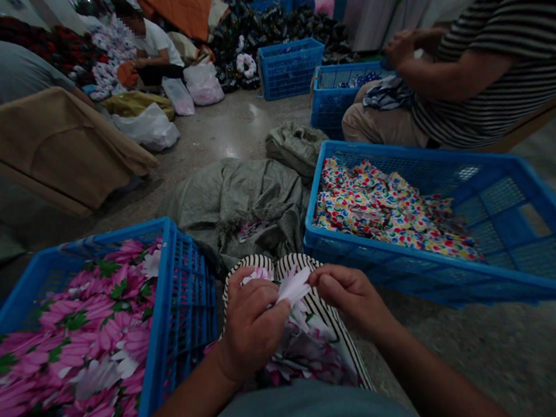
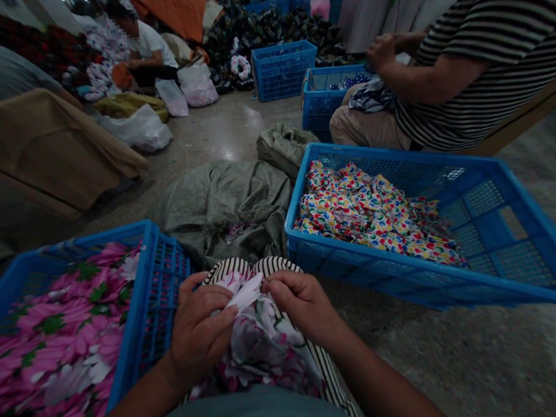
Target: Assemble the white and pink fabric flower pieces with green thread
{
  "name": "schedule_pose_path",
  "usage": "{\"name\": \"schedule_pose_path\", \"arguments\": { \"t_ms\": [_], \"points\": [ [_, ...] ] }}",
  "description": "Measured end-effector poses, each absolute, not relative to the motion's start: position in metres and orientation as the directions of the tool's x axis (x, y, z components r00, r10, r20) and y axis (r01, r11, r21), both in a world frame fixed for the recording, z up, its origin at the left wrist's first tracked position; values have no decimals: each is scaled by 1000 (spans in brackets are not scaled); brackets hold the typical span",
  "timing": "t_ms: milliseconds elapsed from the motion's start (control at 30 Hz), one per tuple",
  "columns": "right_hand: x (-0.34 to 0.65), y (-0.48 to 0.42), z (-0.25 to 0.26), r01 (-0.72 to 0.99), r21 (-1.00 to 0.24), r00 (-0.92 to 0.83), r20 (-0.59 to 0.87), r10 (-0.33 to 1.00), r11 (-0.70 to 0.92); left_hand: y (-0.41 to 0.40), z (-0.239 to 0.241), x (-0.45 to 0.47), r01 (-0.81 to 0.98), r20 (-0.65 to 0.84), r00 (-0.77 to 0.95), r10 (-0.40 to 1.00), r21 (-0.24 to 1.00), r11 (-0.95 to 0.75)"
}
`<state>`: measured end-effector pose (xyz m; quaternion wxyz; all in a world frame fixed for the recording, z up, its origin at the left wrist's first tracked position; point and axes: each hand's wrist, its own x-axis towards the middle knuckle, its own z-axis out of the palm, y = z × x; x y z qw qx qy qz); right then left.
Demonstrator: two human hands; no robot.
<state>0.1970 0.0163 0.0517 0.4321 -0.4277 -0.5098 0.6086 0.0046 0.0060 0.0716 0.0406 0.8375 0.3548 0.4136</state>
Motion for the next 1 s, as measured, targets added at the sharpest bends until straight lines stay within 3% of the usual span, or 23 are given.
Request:
{"name": "schedule_pose_path", "arguments": {
  "t_ms": [100, 167, 200, 267, 333, 467, 600, 700, 800, 867, 1000],
  "points": [
    [195, 22, 44, -345, -905, -103, -228, 968, -249, 6, 65, 9, 400, 539, 167, 826, 728, -556],
    [194, 26, 38, -426, -857, -106, -270, 957, -289, 9, 62, 14, 145, 190, -22, 982, 972, -185],
    [193, 28, 35, -440, -844, -138, -273, 952, -306, 11, 62, 17, -28, -29, -56, 998, 999, 28],
    [189, 30, 32, -450, -826, -222, -266, 938, -340, 16, 62, 23, -331, -344, 14, 939, 884, 329],
    [184, 30, 31, -468, -804, -283, -257, 924, -367, 20, 65, 26, -496, -440, 103, 892, 755, 429],
    [172, 28, 34, -502, -731, -388, -287, 875, -463, 24, 68, 29, -576, -459, 194, 867, 662, 479],
    [167, 29, 33, -520, -682, -419, -320, 850, -514, 29, 59, 26, -523, -474, 239, 847, 672, 524],
    [164, 31, 30, -528, -713, -356, -306, 883, -461, 31, 46, 21, -375, -433, 105, 895, 817, 439],
    [160, 33, 29, -528, -743, -279, -306, 910, -411, 28, 38, 13, -130, -207, -76, 975, 972, 196],
    [157, 33, 30, -511, -769, -235, -305, 923, -384, 23, 39, 9, 29, -92, -35, 995, 995, 93],
    [148, 33, 33, -450, -814, -176, -323, 930, -368, 16, 47, 10, 106, -134, 190, 973, 988, 116]
  ]
}}
